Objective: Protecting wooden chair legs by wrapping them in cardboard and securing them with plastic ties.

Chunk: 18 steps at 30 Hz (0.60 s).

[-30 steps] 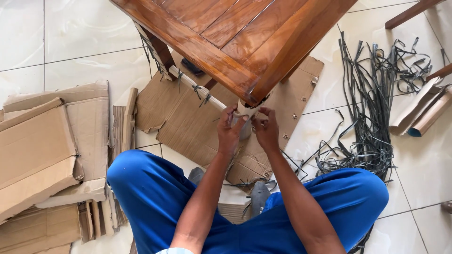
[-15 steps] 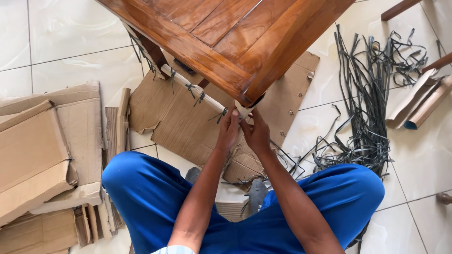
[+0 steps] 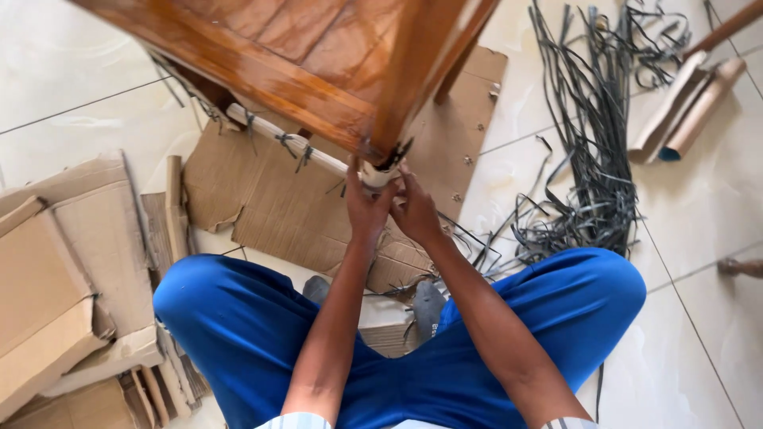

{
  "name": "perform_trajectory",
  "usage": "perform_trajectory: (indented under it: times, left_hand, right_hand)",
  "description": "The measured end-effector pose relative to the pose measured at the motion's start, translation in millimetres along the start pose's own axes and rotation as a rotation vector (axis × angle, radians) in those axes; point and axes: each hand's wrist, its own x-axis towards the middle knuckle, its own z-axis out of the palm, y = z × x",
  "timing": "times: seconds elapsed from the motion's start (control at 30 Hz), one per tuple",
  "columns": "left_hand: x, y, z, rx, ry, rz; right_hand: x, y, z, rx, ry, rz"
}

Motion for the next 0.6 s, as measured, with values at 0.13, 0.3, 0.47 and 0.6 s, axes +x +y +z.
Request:
perform_trajectory:
  times: [0.13, 0.3, 0.47, 0.6]
  left_hand:
    - [-17.2, 10.5, 1.8, -0.084, 0.018, -0.114]
    - [-70.7, -56.5, 1.5, 0.241, 0.103, -0.155]
    - [-128.5, -112.1, 16.2, 0.386, 0.185, -0.428]
    - [-156.8, -150.4, 22.7, 0.321, -0.193, -0.644]
  right_hand:
    - [-3.2, 15.8, -3.2, -0.103, 0.071, -0.05]
    - [-16.3, 70.0, -15.9, -0.152, 0.032, -0.096]
    - [-31.1, 123.9, -55.2, -0.282, -0.093, 0.196]
    - [-46.7, 194.6, -88.9, -0.388, -0.047, 0.531]
